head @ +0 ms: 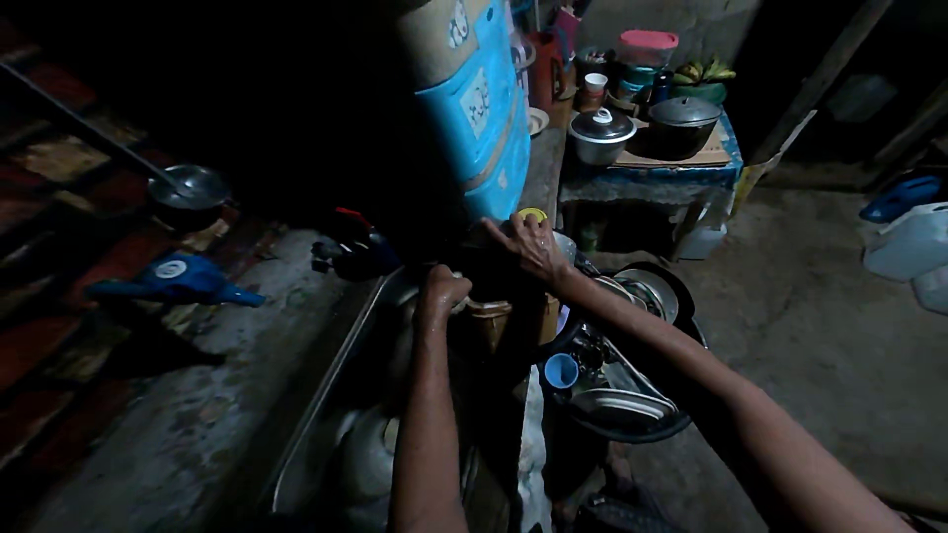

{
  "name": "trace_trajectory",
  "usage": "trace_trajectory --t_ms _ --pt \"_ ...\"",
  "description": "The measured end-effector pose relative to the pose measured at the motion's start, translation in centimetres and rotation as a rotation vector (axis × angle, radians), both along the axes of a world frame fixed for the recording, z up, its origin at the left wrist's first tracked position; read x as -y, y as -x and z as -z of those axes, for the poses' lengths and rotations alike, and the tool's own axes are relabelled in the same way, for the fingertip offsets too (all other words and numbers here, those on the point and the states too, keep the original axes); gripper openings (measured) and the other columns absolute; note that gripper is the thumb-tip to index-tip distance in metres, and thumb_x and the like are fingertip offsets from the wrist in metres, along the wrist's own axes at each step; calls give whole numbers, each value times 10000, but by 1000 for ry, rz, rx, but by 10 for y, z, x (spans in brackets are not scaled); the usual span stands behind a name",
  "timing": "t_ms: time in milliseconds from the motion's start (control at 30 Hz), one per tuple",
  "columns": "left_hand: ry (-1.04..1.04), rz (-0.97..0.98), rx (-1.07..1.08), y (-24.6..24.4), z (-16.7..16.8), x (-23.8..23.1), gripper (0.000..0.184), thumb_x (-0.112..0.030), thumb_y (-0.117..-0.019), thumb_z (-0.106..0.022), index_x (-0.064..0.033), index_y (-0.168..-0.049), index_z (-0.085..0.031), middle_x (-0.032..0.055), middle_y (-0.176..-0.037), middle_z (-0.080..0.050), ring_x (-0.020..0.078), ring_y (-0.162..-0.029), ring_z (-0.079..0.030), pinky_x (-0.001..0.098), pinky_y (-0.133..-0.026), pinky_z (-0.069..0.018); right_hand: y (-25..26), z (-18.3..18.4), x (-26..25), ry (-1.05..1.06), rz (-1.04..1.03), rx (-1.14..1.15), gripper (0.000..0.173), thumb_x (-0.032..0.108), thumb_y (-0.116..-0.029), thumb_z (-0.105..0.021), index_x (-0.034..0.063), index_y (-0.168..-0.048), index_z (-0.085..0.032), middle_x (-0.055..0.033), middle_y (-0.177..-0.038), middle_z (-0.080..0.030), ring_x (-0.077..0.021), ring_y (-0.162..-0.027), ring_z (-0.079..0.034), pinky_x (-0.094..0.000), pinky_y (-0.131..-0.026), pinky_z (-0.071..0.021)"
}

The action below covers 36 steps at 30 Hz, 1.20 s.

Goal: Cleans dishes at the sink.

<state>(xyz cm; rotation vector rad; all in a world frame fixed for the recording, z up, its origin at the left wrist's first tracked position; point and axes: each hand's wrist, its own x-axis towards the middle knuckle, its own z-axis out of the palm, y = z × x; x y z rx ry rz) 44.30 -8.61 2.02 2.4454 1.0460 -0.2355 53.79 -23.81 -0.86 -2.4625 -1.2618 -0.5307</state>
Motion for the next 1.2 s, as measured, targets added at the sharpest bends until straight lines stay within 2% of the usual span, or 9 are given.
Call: trace_trajectory --t_ms 100,200,267,333,433,567,733,933,1200 --pt "-8 -10 34 1 9 -6 391 -180 -909 -716 77 -1192 -632 296 -1170 -652 434 -1109 -635 631 -941 -489 -22 -24 -12 88 -6 -239 511 217 -1051 -518 294 -1550 -447 -313 -1323 -566 -519 -1175 -569 -627 -882 -496" --pt "-37 -19 74 6 12 -5 377 -145 -963 -646 96 -1249 -603 326 -1214 -629 452 -1134 -622 628 -968 -475 -42 -37 -17 67 -160 -396 756 270 -936 -731 279 -1596 -363 -301 -1429 -499 -519 -1274 -497 -677 -971 -435" --pt "-63 -32 72 11 15 -5 381 -53 -952 -628 109 -1292 -568 342 -1252 -609 468 -1164 -607 636 -980 -464 -47 -45 -8 -5 -236 -484 950 492 -863 -785 258 -1631 -277 -269 -1510 -442 -490 -1324 -469 -713 -1028 -377" --pt "-79 -41 75 14 19 -9 413 -30 -913 -669 118 -1283 -561 351 -1247 -606 484 -1158 -606 647 -969 -470 -51 -48 19 -147 -237 -542 924 540 -886 -738 214 -1626 -293 -238 -1524 -448 -448 -1353 -472 -705 -1071 -360" --pt "-59 -78 123 14 23 -13 420 -138 -891 -727 117 -1200 -600 331 -1159 -635 465 -1070 -629 643 -919 -483 -63 -22 80 -412 -20 -668 745 400 -970 -683 136 -1590 -366 -226 -1502 -489 -384 -1353 -511 -578 -1100 -430" --pt "-34 -58 99 13 20 -15 445 -168 -910 -726 111 -1232 -598 321 -1200 -631 437 -1109 -625 608 -955 -480 -22 68 135 -734 407 -1080 440 236 -1064 -522 23 -1447 -476 -237 -1206 -652 -309 -976 -671 -489 -839 -554" --pt "-2 -5 80 10 14 -17 520 -166 -910 -731 107 -1314 -548 318 -1245 -607 432 -1143 -602 601 -984 -459 75 113 113 -1097 323 -1710 422 246 -1106 -424 31 -1468 -431 -169 -1158 -624 -177 -785 -640 -327 -675 -543" --pt "-47 60 9 2 7 -16 532 -209 -906 -769 106 -1284 -565 330 -1252 -599 444 -1175 -585 619 -1003 -442 102 98 86 -1300 323 -1628 465 117 -1002 -641 -36 -1397 -449 -182 -1122 -602 -169 -740 -630 -305 -623 -545" --pt "-80 120 -48 4 -2 -7 555 -237 -934 -753 119 -1313 -561 358 -1305 -572 485 -1254 -542 643 -1058 -398 78 98 81 -1098 364 -1475 302 187 -1038 -585 -70 -1196 -565 -196 -1063 -596 -197 -752 -617 -342 -667 -549"
